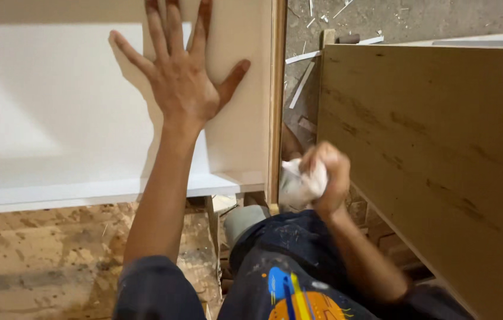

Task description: The person assembles a wooden drawer by fitting a side panel into a groove, applying pressure with their hands, and then wiping the edges with a cloth.

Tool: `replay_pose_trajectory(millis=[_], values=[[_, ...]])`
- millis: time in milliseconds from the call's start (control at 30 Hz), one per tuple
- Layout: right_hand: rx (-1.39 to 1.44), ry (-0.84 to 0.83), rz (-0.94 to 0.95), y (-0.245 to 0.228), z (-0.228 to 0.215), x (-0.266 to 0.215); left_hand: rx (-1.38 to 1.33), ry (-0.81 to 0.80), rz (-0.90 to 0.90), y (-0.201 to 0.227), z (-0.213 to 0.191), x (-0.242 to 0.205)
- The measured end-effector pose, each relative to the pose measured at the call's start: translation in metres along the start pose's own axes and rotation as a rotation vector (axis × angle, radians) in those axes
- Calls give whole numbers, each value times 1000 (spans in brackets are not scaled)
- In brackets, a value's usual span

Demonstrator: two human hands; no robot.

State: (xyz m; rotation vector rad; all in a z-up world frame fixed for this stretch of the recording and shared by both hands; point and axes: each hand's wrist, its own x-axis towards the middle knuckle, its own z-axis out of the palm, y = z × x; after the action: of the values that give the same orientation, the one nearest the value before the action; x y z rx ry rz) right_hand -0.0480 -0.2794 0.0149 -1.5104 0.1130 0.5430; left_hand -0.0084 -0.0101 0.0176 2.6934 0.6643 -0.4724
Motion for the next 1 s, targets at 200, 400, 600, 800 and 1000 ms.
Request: replay_pose_trajectory(millis=[200, 400, 600, 800, 1000], values=[[-249, 275, 431, -7, 54, 9, 27, 21, 10, 1, -6, 1], [-365, 603, 733, 11, 64, 28, 58, -54, -17, 2, -12, 9], [-369, 272, 386, 80, 39, 48, 12, -69, -43, 0, -6, 13], [-432, 317, 294, 174, -8, 77, 1, 89, 1, -7, 10, 10], [-399, 172, -117, 104, -18, 75, 54, 217, -29, -7, 25, 13]])
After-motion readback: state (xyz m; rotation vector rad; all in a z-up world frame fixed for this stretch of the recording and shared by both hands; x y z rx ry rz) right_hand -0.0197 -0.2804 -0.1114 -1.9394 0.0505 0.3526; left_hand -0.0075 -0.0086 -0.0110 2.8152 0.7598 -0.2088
